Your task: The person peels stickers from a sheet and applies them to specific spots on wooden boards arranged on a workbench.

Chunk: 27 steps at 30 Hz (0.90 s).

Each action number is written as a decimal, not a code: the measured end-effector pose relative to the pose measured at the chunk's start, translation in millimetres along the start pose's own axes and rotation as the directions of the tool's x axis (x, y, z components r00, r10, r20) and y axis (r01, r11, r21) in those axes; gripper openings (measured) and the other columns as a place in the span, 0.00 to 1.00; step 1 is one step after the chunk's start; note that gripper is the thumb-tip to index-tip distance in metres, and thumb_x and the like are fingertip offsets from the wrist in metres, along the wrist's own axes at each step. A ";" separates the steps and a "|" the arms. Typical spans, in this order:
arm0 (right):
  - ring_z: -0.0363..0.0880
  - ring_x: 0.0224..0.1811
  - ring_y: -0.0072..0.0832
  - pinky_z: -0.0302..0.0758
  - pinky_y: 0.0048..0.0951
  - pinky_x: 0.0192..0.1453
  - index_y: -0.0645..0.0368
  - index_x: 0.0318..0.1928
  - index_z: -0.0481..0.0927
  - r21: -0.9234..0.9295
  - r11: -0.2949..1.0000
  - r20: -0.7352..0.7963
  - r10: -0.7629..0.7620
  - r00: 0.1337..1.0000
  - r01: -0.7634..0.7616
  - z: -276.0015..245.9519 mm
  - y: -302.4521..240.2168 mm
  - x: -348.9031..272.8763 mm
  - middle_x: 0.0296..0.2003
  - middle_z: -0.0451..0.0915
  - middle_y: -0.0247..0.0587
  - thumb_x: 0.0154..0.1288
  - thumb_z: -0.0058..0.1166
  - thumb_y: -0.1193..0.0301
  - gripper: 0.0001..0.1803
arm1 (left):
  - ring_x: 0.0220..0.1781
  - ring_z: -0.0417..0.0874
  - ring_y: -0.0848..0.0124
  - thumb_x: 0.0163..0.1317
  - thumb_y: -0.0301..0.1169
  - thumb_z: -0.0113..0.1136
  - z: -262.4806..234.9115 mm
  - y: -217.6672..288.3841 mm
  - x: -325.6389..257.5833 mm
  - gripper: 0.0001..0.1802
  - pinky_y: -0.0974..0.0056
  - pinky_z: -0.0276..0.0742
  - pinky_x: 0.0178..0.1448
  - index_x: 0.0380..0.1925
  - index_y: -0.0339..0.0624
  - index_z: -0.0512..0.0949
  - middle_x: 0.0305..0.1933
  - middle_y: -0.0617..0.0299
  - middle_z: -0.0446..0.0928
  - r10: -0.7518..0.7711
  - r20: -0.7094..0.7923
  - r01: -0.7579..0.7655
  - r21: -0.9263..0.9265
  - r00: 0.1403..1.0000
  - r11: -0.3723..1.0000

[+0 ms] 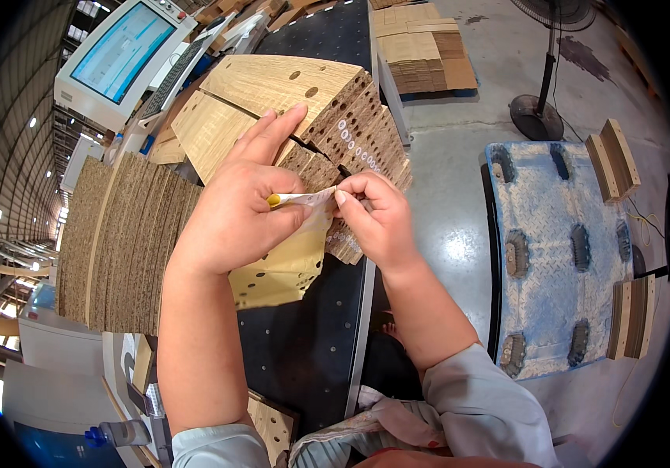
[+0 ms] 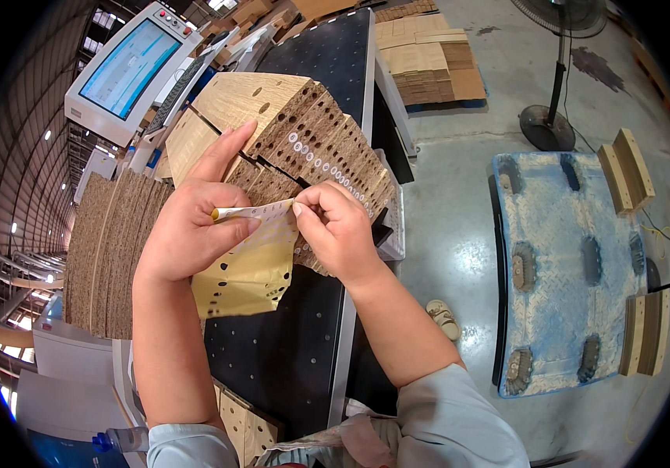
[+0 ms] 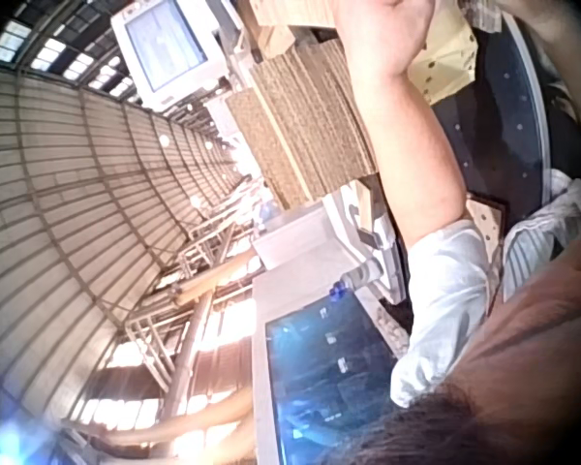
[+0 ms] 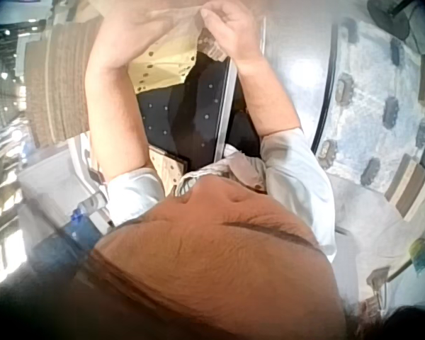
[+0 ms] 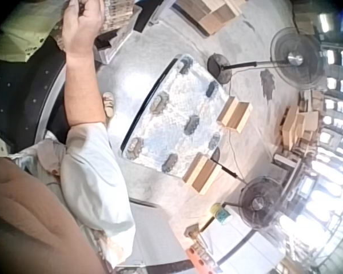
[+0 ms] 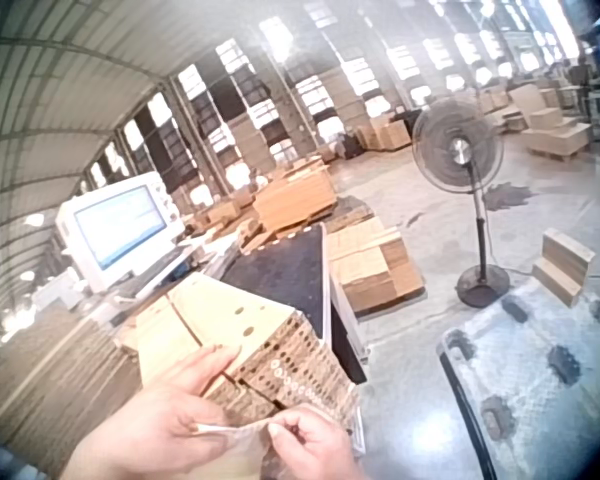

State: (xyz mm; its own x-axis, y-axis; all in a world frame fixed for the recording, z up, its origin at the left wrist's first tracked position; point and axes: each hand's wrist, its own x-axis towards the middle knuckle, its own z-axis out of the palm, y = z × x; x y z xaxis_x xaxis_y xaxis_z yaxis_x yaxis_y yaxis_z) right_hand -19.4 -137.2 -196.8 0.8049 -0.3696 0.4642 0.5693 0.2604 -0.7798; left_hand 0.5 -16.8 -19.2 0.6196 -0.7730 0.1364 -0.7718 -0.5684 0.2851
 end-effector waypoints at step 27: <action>0.71 0.26 0.16 0.69 0.19 0.29 0.64 0.31 0.78 0.012 1.000 -0.040 0.010 0.999 -0.010 0.1 -1.3 -2.5 0.28 0.73 0.32 0.58 0.57 0.80 0.02 | 0.77 0.51 0.51 0.43 0.21 0.64 1.2 -2.1 -0.5 0.03 0.56 0.46 0.76 0.20 0.36 0.79 0.73 0.47 0.57 0.010 -0.016 -0.010 -0.029 1.000 1.000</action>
State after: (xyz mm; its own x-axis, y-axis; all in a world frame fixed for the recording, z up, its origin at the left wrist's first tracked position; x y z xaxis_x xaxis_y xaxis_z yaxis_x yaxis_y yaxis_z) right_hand -22.1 -136.5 -196.9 0.8034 -0.4025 0.4389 0.5634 0.2749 -0.7791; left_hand 1.6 -15.5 -21.0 0.6145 -0.7736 0.1547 -0.7734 -0.5521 0.3115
